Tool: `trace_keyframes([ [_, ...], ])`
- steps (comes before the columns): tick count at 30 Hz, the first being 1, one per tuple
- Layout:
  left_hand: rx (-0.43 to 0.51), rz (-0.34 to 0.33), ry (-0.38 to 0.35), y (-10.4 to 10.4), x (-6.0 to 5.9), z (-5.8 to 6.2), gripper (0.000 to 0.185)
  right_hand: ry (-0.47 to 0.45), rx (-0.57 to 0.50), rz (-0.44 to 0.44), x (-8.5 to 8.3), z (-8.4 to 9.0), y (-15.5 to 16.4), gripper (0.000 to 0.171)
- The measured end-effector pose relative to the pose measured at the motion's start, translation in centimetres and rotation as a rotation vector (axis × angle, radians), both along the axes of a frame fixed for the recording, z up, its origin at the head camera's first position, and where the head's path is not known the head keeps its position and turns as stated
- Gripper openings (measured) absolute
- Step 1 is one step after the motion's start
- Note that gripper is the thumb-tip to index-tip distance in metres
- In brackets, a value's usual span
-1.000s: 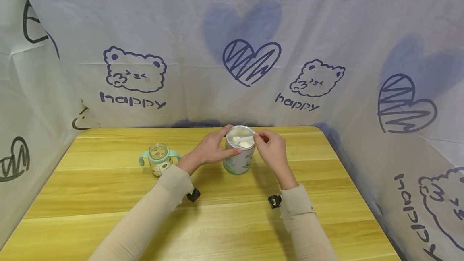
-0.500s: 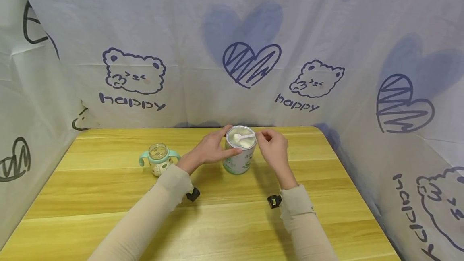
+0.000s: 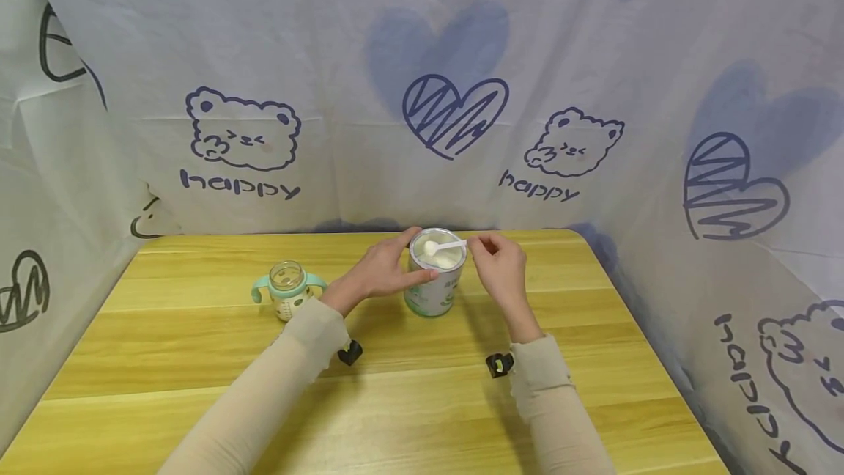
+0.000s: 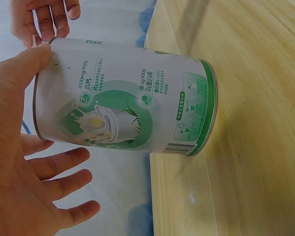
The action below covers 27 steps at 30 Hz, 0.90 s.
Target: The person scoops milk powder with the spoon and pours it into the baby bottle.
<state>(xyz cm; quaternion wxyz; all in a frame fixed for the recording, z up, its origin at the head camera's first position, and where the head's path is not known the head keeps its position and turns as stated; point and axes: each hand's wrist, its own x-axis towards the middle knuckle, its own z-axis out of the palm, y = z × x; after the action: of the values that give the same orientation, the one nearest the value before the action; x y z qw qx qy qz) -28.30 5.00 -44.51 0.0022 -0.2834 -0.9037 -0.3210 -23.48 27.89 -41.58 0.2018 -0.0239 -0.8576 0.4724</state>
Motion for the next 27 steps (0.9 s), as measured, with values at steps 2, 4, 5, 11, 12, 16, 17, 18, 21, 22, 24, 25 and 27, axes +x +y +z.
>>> trace_keyframes([
  [2, 0.002, 0.000, 0.007, 0.0, 0.0, 0.0, 0.097, 0.007, -0.009, -0.006, 0.1, 0.1, 0.0, 0.025],
  [4, 0.009, -0.002, 0.013, 0.0, 0.0, 0.1, 0.095, 0.014, -0.029, -0.020, 0.2, 0.2, 0.0, 0.025],
  [5, 0.011, -0.001, 0.015, 0.0, 0.0, 0.1, 0.095, 0.015, -0.040, -0.027, 0.3, 0.2, 0.0, 0.025],
  [11, 0.009, 0.006, 0.017, -0.1, -0.1, 0.0, 0.096, 0.011, -0.112, -0.072, 0.1, 0.5, 0.0, 0.024],
  [12, 0.009, 0.006, 0.017, -0.1, -0.1, 0.1, 0.095, 0.011, -0.121, -0.074, 0.1, 0.5, 0.0, 0.023],
  [16, 0.011, 0.000, 0.027, -0.1, -0.1, 0.2, 0.092, 0.025, -0.140, -0.076, 0.0, 0.6, 0.2, 0.022],
  [17, 0.009, -0.001, 0.030, -0.2, -0.1, 0.3, 0.091, 0.030, -0.145, -0.075, 0.0, 0.7, 0.2, 0.022],
  [18, 0.008, 0.000, 0.031, -0.2, -0.1, 0.3, 0.092, 0.035, -0.149, -0.076, 0.0, 0.8, 0.2, 0.022],
  [21, -0.011, 0.014, 0.030, -0.3, -0.1, 0.4, 0.095, 0.047, -0.159, -0.074, 0.1, 1.1, 0.1, 0.022],
  [22, -0.018, 0.018, 0.030, -0.4, -0.1, 0.5, 0.095, 0.047, -0.159, -0.076, 0.1, 1.2, 0.0, 0.023],
  [24, -0.033, 0.025, 0.026, -0.6, -0.1, 0.6, 0.096, 0.045, -0.162, -0.077, 0.2, 1.3, -0.1, 0.023],
  [25, -0.043, 0.027, 0.025, -0.7, -0.1, 0.7, 0.095, 0.042, -0.164, -0.078, 0.3, 1.4, -0.2, 0.023],
  [27, -0.058, 0.023, 0.028, -0.9, -0.1, 0.9, 0.094, 0.039, -0.168, -0.082, 0.4, 1.6, -0.4, 0.022],
])
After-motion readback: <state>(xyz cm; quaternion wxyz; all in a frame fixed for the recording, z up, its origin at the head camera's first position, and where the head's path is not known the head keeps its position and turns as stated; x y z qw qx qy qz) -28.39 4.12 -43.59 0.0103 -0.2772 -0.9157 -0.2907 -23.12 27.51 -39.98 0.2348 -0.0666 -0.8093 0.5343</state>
